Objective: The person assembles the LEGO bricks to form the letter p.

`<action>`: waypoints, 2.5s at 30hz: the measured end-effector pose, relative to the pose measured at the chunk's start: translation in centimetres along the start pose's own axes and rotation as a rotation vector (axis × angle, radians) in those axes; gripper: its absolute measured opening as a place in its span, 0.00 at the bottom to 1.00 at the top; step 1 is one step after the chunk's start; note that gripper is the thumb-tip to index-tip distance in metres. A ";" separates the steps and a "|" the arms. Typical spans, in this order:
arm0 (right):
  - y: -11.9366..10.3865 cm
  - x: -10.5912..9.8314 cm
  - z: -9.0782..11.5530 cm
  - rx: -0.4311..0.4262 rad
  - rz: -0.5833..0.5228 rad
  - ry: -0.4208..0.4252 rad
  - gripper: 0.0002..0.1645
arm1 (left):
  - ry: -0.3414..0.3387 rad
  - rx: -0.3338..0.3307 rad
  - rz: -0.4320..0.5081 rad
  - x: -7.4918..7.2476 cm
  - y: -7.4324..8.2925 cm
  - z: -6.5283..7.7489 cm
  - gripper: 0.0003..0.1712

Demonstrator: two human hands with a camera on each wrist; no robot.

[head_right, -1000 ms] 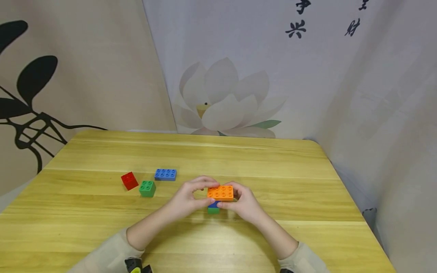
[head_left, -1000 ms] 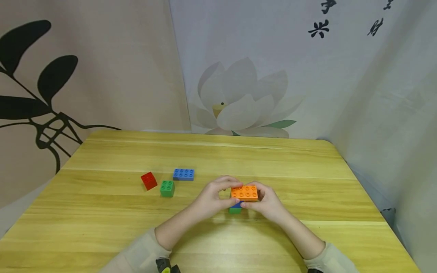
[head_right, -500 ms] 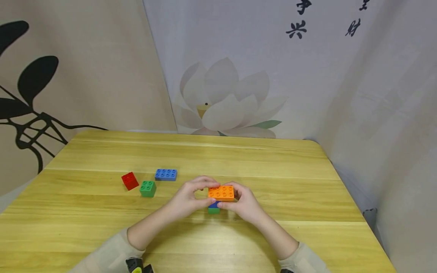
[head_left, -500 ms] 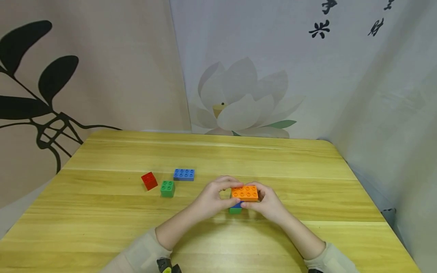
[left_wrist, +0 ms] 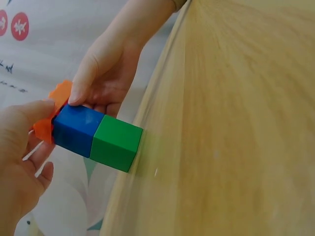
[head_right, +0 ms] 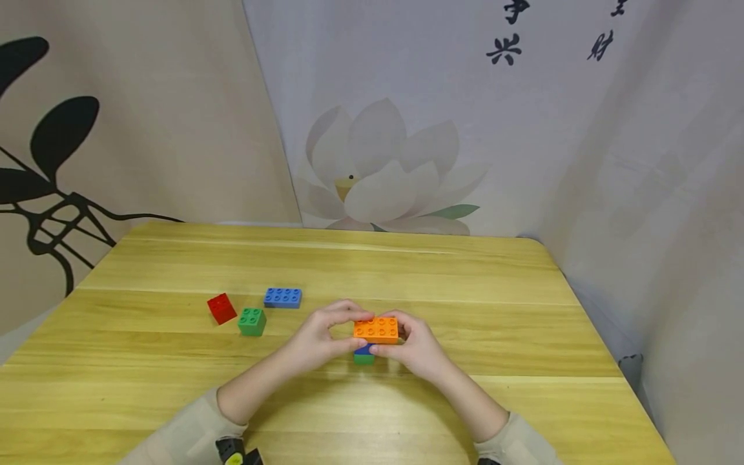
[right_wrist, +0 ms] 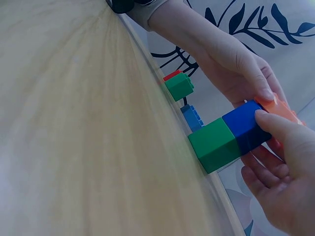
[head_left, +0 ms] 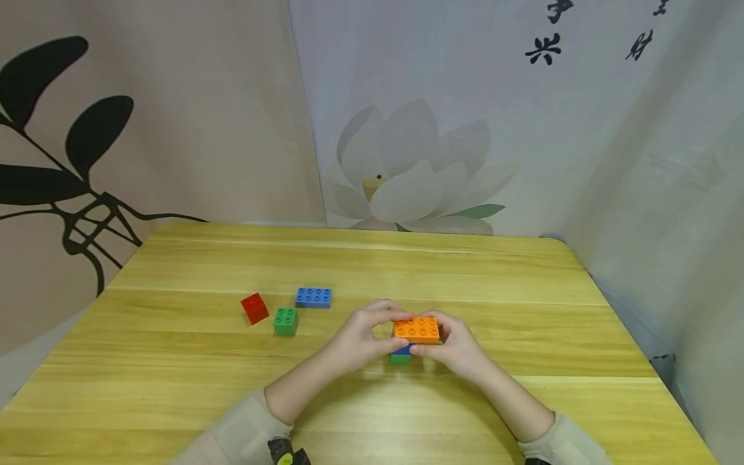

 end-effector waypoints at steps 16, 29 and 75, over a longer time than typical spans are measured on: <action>-0.1 -0.2 0.0 0.009 0.026 0.016 0.25 | 0.010 0.037 -0.047 0.0 0.3 0.2 0.21; -0.1 -0.2 0.0 0.011 0.016 0.014 0.27 | 0.015 -0.001 -0.025 0.0 0.0 0.0 0.21; -0.1 -0.3 0.0 0.001 0.007 0.018 0.25 | 0.026 0.042 -0.096 -0.2 0.5 -0.2 0.20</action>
Point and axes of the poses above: each hand's wrist, its own z-axis away from the middle knuckle, its own x-axis out of the palm, y = z × x, the point moved 10 cm from there along -z, towards the middle knuckle, and after that the axes turned 12 degrees about z, right-handed, at the moved point
